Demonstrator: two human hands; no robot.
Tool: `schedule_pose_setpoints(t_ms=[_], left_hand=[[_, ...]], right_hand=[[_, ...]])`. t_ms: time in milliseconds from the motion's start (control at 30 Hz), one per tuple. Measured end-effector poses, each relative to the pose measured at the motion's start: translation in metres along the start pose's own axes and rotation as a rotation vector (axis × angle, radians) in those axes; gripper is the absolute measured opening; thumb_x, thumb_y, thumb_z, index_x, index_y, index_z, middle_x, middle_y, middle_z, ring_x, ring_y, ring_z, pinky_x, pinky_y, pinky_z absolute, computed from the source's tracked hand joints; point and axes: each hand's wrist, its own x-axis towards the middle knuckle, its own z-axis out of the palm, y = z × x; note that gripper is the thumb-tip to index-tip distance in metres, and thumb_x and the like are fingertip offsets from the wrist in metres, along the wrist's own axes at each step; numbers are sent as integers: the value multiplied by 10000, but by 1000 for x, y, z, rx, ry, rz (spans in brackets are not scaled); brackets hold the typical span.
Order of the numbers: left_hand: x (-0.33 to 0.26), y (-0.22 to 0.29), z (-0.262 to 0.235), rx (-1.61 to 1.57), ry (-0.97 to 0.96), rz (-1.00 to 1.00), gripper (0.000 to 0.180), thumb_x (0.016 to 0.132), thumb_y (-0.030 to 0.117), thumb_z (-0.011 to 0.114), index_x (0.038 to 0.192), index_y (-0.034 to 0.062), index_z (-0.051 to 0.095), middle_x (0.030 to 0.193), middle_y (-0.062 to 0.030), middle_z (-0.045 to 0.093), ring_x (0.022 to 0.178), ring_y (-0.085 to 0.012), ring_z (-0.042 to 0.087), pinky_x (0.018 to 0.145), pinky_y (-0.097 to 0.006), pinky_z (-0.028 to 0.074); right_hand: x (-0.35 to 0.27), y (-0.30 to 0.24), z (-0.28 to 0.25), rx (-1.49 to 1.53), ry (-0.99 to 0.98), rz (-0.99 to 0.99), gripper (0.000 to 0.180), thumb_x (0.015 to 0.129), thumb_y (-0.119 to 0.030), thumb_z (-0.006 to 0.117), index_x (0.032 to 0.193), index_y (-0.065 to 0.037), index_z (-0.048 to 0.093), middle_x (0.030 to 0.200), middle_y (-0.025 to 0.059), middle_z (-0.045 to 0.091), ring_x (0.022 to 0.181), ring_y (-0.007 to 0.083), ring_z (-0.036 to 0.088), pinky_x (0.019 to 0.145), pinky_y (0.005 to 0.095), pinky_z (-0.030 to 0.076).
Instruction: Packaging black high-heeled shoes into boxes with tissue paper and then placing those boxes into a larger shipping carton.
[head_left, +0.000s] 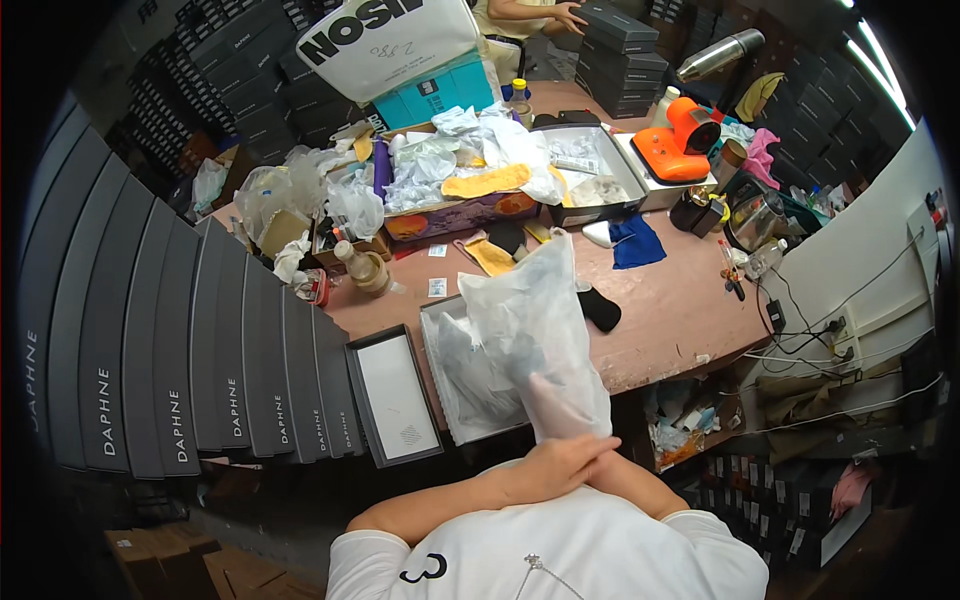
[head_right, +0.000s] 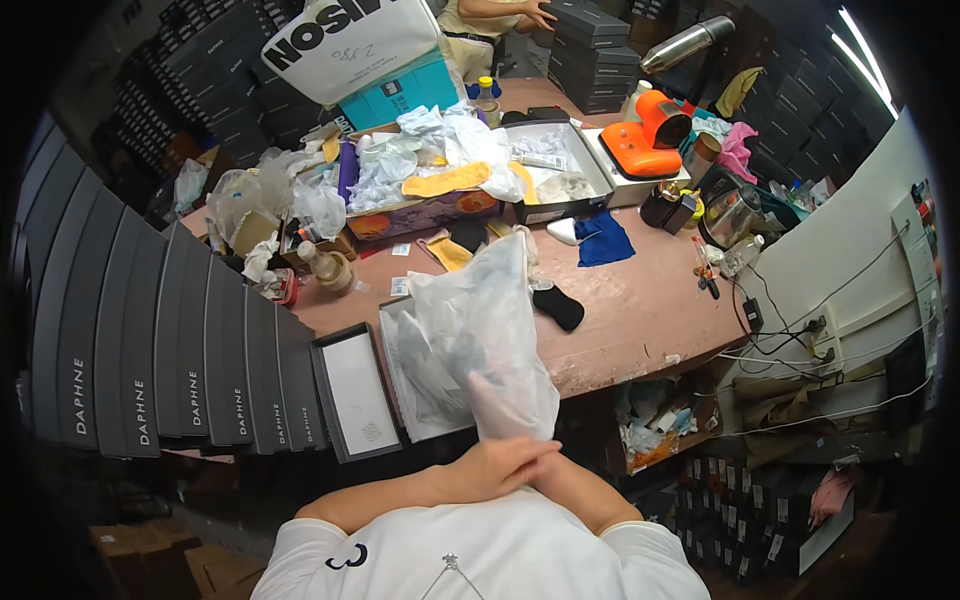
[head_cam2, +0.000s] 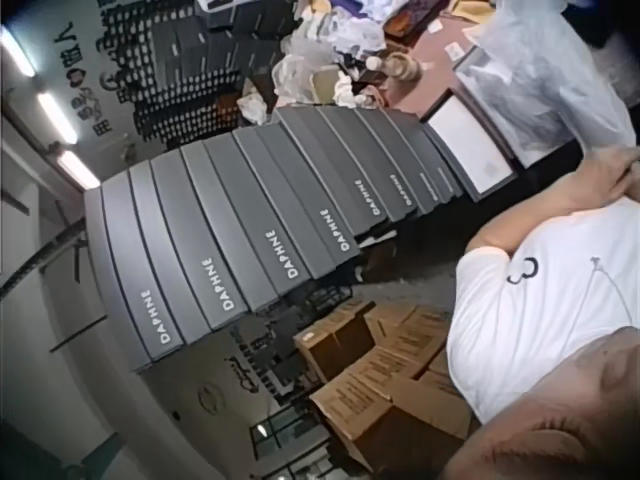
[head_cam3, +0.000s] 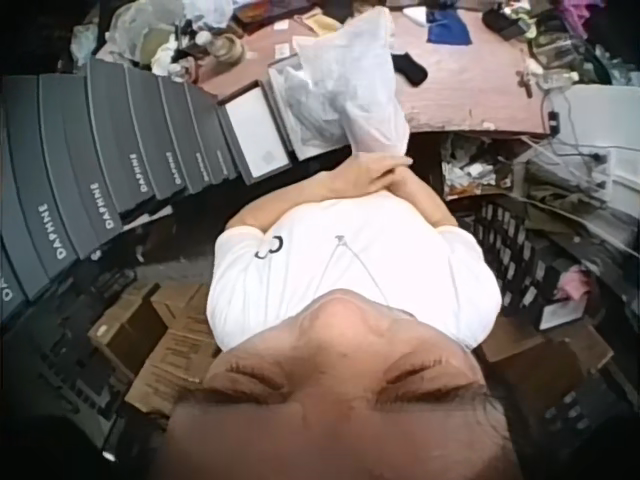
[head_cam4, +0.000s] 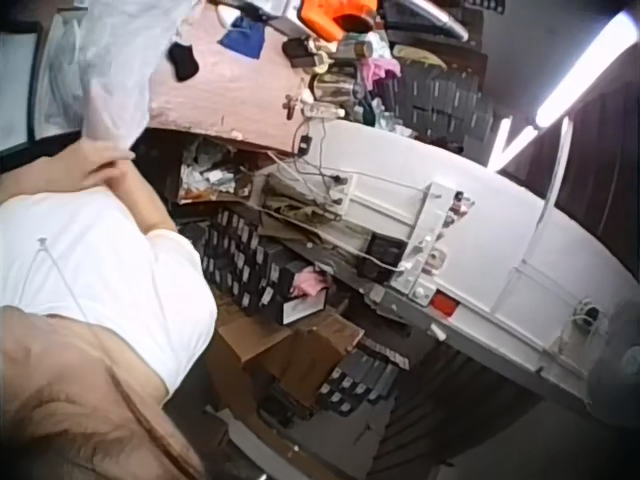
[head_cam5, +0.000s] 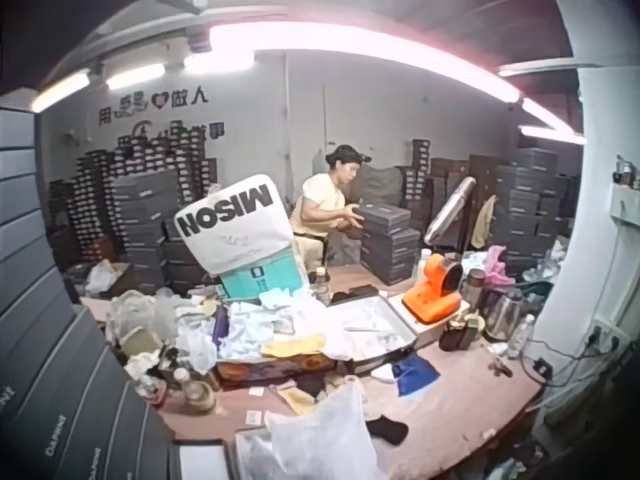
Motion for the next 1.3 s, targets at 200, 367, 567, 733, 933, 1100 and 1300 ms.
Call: schedule_pose_setpoints(t_ms=[200, 367, 567, 733, 933, 1100, 1300], left_hand=[[-48, -48, -44, -1030, 768, -519, 835, 864, 258, 680, 1470, 92, 130, 1427, -139, 304, 1333, -245, 278, 1076, -399, 285], [-79, -80, -105, -684, 1004, -369, 783, 793, -22, 639, 1452, 128, 243, 1309, -94, 471, 1219, -243, 448, 1033, -390, 369], [-39, -67, -171, -177, 289, -513, 793, 748, -49, 604, 1449, 129, 280, 1269, -127, 519, 1168, -222, 496, 989, -302, 382], [39, -143, -52, 415, 1048, -195, 802, 797, 63, 640, 1473, 83, 209, 1280, -238, 499, 1225, -318, 464, 1024, -355, 362], [-63, -113, -13, -88, 708, -654, 371, 904, 144, 578, 1249, 29, 507, 1138, -155, 591, 1022, -203, 594, 819, -334, 491], [-178, -163, 15, -647, 1144, -1250, 404, 925, 486, 525, 1006, 93, 568, 896, -32, 561, 764, -121, 535, 620, -260, 445], [-161, -201, 11, -921, 1220, -1269, 410, 904, 496, 558, 968, 91, 568, 832, -21, 543, 749, -121, 514, 583, -239, 379]], right_hand=[[-4, 37, 14, -555, -153, -235, 424, 904, -169, 564, 1293, -17, 488, 1274, 111, 545, 1186, 253, 510, 1036, 385, 374], [-21, 24, 14, -1208, -701, -437, 417, 916, -154, 548, 1304, -15, 483, 1273, 116, 552, 1184, 261, 518, 1039, 388, 370], [41, 51, -80, -572, -276, 80, 468, 940, -341, 544, 1321, -78, 475, 1272, 96, 554, 1113, 217, 564, 989, 406, 438], [66, 13, -51, 10, -51, 592, 495, 855, -233, 682, 1288, -80, 497, 1220, 40, 569, 1079, 167, 562, 924, 354, 477], [107, -13, -138, -1339, -132, 289, 775, 673, -139, 780, 1335, 21, 409, 1259, 162, 551, 1126, 260, 558, 941, 363, 446], [105, 5, -81, -2128, -231, 9, 886, 653, -201, 800, 1364, 47, 334, 1318, 280, 456, 1186, 413, 473, 995, 437, 397], [89, 91, -27, -1544, -509, -196, 809, 799, -300, 688, 1353, 128, 282, 1262, 368, 439, 1145, 436, 487, 986, 433, 399]])
